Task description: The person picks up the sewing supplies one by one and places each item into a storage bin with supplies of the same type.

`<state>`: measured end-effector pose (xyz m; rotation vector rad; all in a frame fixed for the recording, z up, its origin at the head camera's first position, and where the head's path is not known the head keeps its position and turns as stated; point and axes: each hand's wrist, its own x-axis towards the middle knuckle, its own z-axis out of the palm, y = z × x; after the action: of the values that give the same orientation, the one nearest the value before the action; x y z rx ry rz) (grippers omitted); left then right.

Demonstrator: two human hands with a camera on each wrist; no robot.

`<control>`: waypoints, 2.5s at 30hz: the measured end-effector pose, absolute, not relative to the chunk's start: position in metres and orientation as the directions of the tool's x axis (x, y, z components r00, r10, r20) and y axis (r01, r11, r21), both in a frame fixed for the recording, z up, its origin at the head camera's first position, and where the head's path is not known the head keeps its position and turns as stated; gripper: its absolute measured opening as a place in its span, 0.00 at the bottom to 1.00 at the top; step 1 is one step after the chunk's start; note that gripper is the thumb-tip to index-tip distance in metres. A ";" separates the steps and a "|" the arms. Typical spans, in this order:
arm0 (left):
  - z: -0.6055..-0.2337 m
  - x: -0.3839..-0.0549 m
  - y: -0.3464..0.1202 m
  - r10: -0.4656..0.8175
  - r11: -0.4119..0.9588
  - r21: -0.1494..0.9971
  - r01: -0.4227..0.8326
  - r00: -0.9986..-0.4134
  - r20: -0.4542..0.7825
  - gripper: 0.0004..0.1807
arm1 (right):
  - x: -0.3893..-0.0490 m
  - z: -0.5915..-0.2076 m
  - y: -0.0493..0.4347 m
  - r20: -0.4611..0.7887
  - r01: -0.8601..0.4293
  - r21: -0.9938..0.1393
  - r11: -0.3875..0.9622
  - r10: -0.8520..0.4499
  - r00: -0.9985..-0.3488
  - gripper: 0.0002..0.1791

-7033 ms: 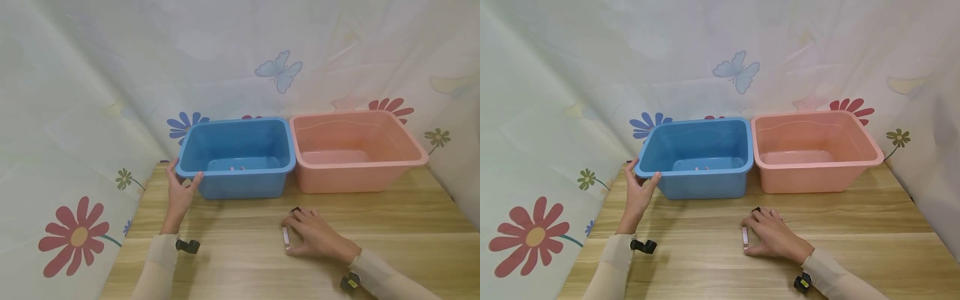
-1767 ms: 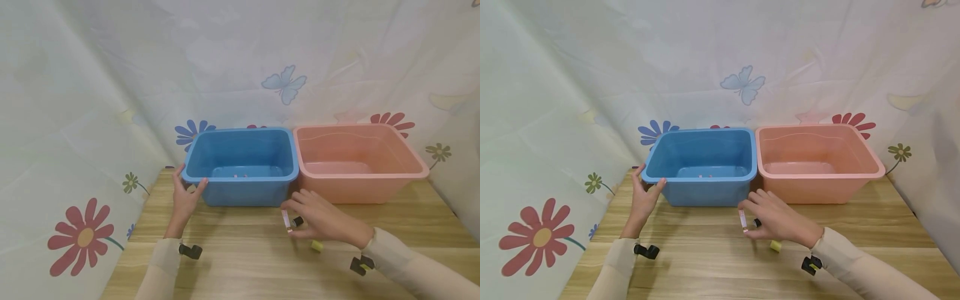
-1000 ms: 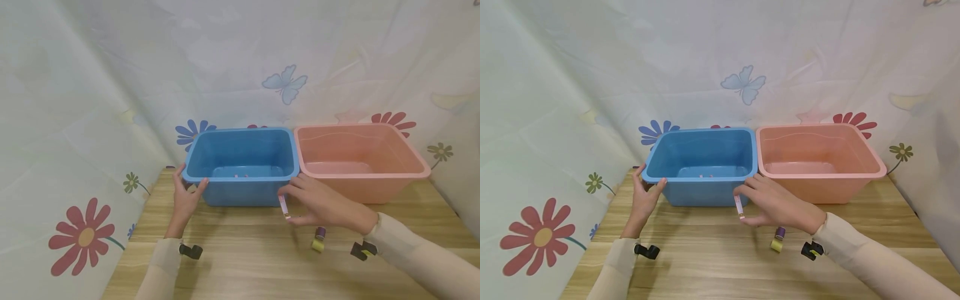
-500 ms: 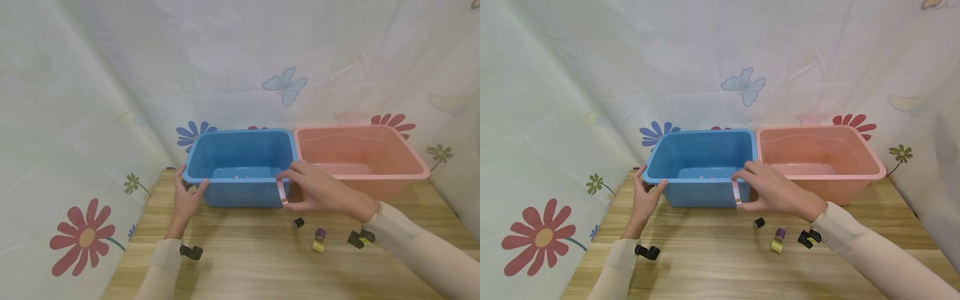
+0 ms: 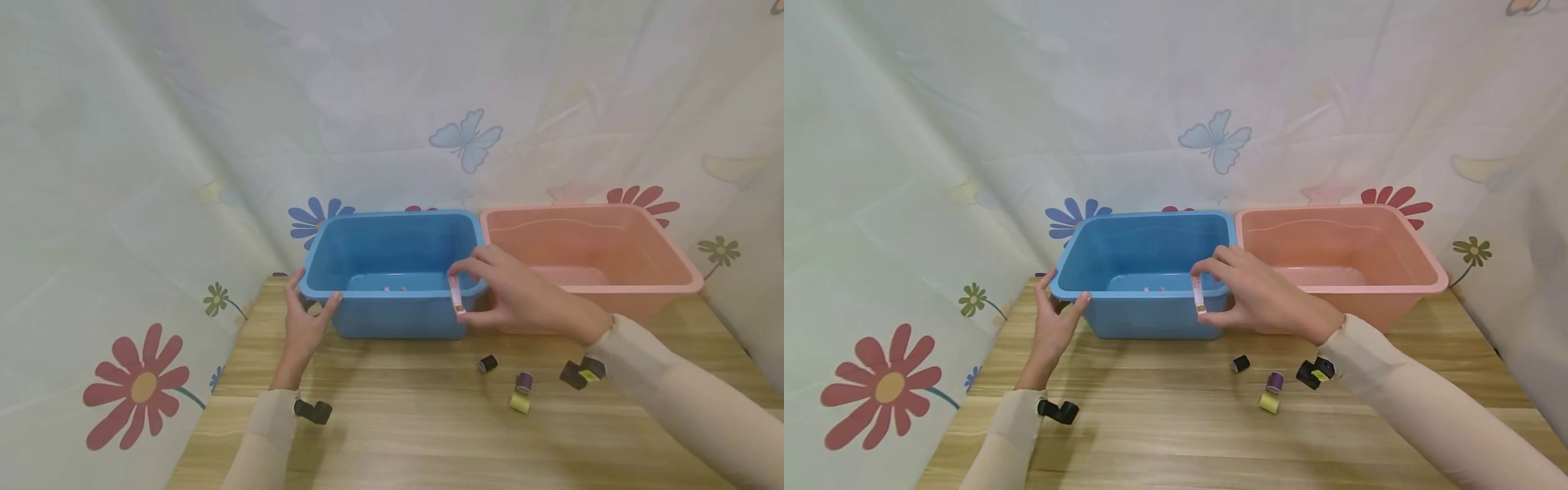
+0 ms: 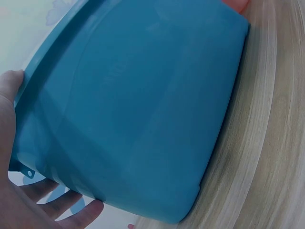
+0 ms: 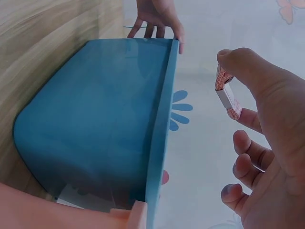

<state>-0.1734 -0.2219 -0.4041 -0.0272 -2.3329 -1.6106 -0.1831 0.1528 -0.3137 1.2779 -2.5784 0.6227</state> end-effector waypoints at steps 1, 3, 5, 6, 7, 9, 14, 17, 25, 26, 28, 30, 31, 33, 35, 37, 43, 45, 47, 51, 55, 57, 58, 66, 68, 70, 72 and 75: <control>-0.404 -0.173 -0.222 -0.157 0.370 0.910 0.187 -0.953 0.260 0.48 | -0.184 -0.312 0.152 0.347 -0.789 -0.294 0.539 -0.709 -0.614 0.34; -0.404 -0.173 -0.222 -0.162 0.370 0.911 0.183 -0.953 0.257 0.48 | -0.186 -0.309 0.151 0.343 -0.785 -0.312 0.536 -0.707 -0.619 0.34; -0.404 -0.173 -0.222 -0.163 0.370 0.911 0.179 -0.953 0.254 0.48 | -0.190 -0.306 0.150 0.355 -0.792 -0.313 0.524 -0.709 -0.609 0.34; -0.404 -0.173 -0.222 -0.164 0.371 0.912 0.176 -0.954 0.251 0.48 | -0.191 -0.305 0.149 0.360 -0.796 -0.311 0.519 -0.711 -0.604 0.34; -0.404 -0.173 -0.222 -0.164 0.371 0.912 0.174 -0.955 0.249 0.48 | -0.193 -0.304 0.149 0.368 -0.801 -0.303 0.516 -0.712 -0.598 0.33; -0.403 -0.173 -0.222 -0.164 0.374 0.912 0.167 -0.956 0.242 0.48 | -0.196 -0.301 0.148 0.377 -0.807 -0.286 0.518 -0.713 -0.591 0.33; -0.404 -0.173 -0.222 -0.170 0.378 0.912 0.159 -0.957 0.237 0.48 | -0.203 -0.295 0.145 0.368 -0.800 -0.269 0.536 -0.710 -0.600 0.32; -0.404 -0.173 -0.222 -0.167 0.376 0.911 0.168 -0.955 0.245 0.48 | -0.207 -0.291 0.143 0.355 -0.794 -0.275 0.542 -0.711 -0.608 0.32; -0.407 -0.175 -0.224 -0.156 0.369 0.912 0.177 -0.956 0.249 0.48 | -0.218 -0.278 0.135 0.300 -0.774 -0.275 0.570 -0.714 -0.632 0.33; -0.407 -0.175 -0.224 -0.158 0.370 0.912 0.176 -0.956 0.249 0.48 | -0.220 -0.277 0.134 0.292 -0.771 -0.277 0.573 -0.714 -0.636 0.33; -0.408 -0.175 -0.224 -0.159 0.369 0.912 0.177 -0.955 0.249 0.48 | -0.224 -0.275 0.132 0.280 -0.765 -0.291 0.575 -0.713 -0.643 0.33; -0.408 -0.175 -0.223 -0.160 0.370 0.912 0.177 -0.955 0.250 0.48 | -0.227 -0.274 0.131 0.279 -0.764 -0.295 0.574 -0.713 -0.644 0.33; -0.408 -0.175 -0.223 -0.160 0.371 0.912 0.176 -0.955 0.249 0.48 | -0.229 -0.273 0.130 0.280 -0.767 -0.291 0.572 -0.716 -0.640 0.33; -0.407 -0.175 -0.222 -0.160 0.371 0.912 0.176 -0.955 0.249 0.47 | -0.231 -0.271 0.128 0.280 -0.772 -0.282 0.569 -0.721 -0.634 0.33; -0.406 -0.174 -0.222 -0.160 0.373 0.911 0.175 -0.955 0.248 0.47 | -0.234 -0.269 0.126 0.270 -0.770 -0.277 0.574 -0.723 -0.636 0.33; -0.405 -0.174 -0.222 -0.158 0.372 0.911 0.175 -0.956 0.248 0.47 | -0.237 -0.267 0.124 0.253 -0.760 -0.284 0.585 -0.719 -0.648 0.33; -0.404 -0.173 -0.222 -0.155 0.371 0.911 0.180 -0.955 0.252 0.47 | -0.249 -0.261 0.116 0.202 -0.730 -0.317 0.605 -0.709 -0.675 0.33; -0.403 -0.172 -0.222 -0.154 0.373 0.910 0.179 -0.955 0.252 0.47 | -0.254 -0.259 0.113 0.195 -0.733 -0.317 0.602 -0.714 -0.672 0.33; -0.403 -0.172 -0.222 -0.154 0.373 0.911 0.178 -0.956 0.250 0.47 | -0.258 -0.256 0.111 0.187 -0.732 -0.322 0.600 -0.718 -0.671 0.33; -0.402 -0.172 -0.222 -0.156 0.368 0.912 0.180 -0.955 0.252 0.48 | -0.263 -0.253 0.105 0.171 -0.716 -0.349 0.605 -0.710 -0.683 0.34; -0.402 -0.171 -0.222 -0.159 0.367 0.912 0.181 -0.954 0.254 0.47 | -0.268 -0.253 0.099 0.160 -0.701 -0.370 0.609 -0.702 -0.694 0.36; -0.401 -0.171 -0.222 -0.159 0.369 0.912 0.180 -0.954 0.253 0.47 | -0.271 -0.254 0.097 0.162 -0.695 -0.383 0.608 -0.697 -0.699 0.36; -0.402 -0.171 -0.222 -0.158 0.371 0.911 0.181 -0.954 0.253 0.47 | -0.273 -0.255 0.096 0.163 -0.695 -0.383 0.609 -0.695 -0.700 0.36; -0.402 -0.172 -0.223 -0.154 0.364 0.911 0.192 -0.953 0.263 0.47 | -0.300 -0.264 0.087 0.163 -0.679 -0.406 0.611 -0.683 -0.712 0.33; -0.403 -0.173 -0.224 -0.155 0.366 0.911 0.189 -0.953 0.260 0.47 | -0.305 -0.268 0.085 0.155 -0.663 -0.417 0.622 -0.670 -0.726 0.33; -0.403 -0.173 -0.224 -0.158 0.368 0.912 0.184 -0.954 0.256 0.47 | -0.311 -0.272 0.082 0.151 -0.649 -0.430 0.628 -0.658 -0.737 0.33; -0.403 -0.172 -0.224 -0.160 0.368 0.913 0.179 -0.954 0.252 0.47 | -0.315 -0.275 0.079 0.152 -0.642 -0.438 0.629 -0.652 -0.743 0.33; -0.403 -0.171 -0.224 -0.158 0.364 0.914 0.181 -0.955 0.252 0.47 | -0.320 -0.280 0.073 0.156 -0.646 -0.446 0.620 -0.656 -0.738 0.34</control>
<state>-0.1712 -0.2238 -0.4026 -0.0195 -2.3329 -1.6192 -0.3204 0.0732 -0.2795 1.1440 -2.8473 0.7691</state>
